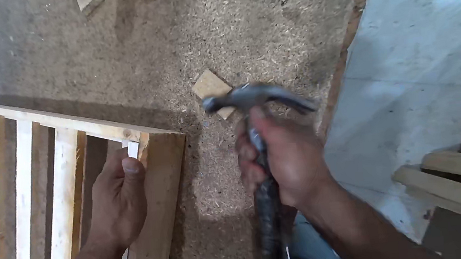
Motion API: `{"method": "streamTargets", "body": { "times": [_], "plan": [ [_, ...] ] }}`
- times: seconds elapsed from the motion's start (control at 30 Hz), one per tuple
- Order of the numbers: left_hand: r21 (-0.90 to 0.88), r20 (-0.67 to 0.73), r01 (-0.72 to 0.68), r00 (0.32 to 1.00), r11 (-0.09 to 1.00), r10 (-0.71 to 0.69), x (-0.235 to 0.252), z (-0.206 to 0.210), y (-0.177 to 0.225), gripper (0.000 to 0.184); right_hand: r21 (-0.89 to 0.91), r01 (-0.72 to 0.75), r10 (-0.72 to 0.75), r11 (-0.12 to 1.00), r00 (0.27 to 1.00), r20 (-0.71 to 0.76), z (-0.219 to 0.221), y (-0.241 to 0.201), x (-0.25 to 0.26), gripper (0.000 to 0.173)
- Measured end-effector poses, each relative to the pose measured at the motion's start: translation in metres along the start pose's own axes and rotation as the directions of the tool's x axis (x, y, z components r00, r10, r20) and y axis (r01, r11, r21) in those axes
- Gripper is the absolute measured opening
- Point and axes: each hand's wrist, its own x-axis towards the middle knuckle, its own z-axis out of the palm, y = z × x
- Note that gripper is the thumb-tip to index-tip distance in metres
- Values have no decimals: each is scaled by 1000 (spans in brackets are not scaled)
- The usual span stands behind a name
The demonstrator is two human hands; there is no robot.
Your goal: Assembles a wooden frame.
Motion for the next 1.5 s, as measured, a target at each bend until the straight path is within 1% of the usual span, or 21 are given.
{"method": "streamTargets", "body": {
  "times": [0.03,0.07,0.13,0.17,0.23,0.33,0.37,0.47,0.5,0.57,0.63,0.77,0.9,1.0,1.07,1.17,1.27,1.33,1.4,1.47,1.5],
  "plan": [
    [-2,-11,-7,1000,1000,7,1,1,0,63,22,23,-22,1000,999,-43,7,1,1,50],
    [-8,-21,-16,1000,1000,16,2,2,0,62,-36,-12,13,999,1000,7,16,7,-3,48],
    [-25,-15,-26,1000,999,26,4,1,0,64,-262,-149,220,953,939,264,25,16,-9,43],
    [-35,-10,-29,1000,999,29,4,0,-1,65,-324,-185,293,928,898,329,22,17,-9,42],
    [-43,-11,-20,1000,999,20,3,1,-2,66,-244,-178,238,953,939,248,8,17,-11,45],
    [-30,-17,-4,1000,1000,3,1,0,1,68,73,-6,8,997,999,-37,11,15,-3,50],
    [-18,-19,-4,1000,1000,3,1,0,2,68,53,-11,12,999,1000,-15,21,18,-4,49],
    [5,-35,-4,999,1000,5,4,1,3,67,-172,-133,178,976,944,278,27,25,-11,41],
    [18,-30,-5,1000,1000,6,2,1,3,67,-177,-136,180,975,946,269,22,26,-14,41],
    [44,-49,-10,999,999,12,1,1,5,62,-9,-40,41,999,996,79,17,29,-17,45],
    [58,-69,6,998,998,-2,1,2,8,56,109,80,-72,991,995,-74,31,35,-14,48],
    [-92,-100,53,993,994,-62,-1,2,7,42,10,-25,23,1000,992,124,61,53,-27,39],
    [-138,-82,147,984,979,-159,-3,-2,11,38,138,25,-20,990,999,-41,67,48,-28,41],
    [-141,-86,180,977,974,-193,-4,-7,15,36,-199,-55,68,978,996,63,66,37,-28,39],
    [-208,-23,194,979,959,-203,-5,-12,16,29,-510,-89,178,856,976,129,52,5,-38,43],
    [-203,129,261,963,944,-238,-21,-27,11,29,-900,-72,278,430,959,55,46,-55,-56,39],
    [-14,279,324,910,946,-307,-56,-52,2,57,-990,-131,299,-50,944,-140,87,-116,-62,31],
    [71,227,321,917,944,-329,-90,-51,-16,67,-958,-109,303,-266,934,-190,133,-148,-55,29],
    [104,83,296,949,950,-305,-108,-40,-28,58,-954,-14,332,-299,936,-118,181,-171,-43,24],
    [89,31,260,964,962,-263,-107,-35,-33,48,-970,155,396,-187,916,70,223,-183,-24,19],
    [70,27,255,966,964,-257,-106,-34,-35,48,-950,251,445,-187,884,145,246,-186,-10,24]
  ]
}}
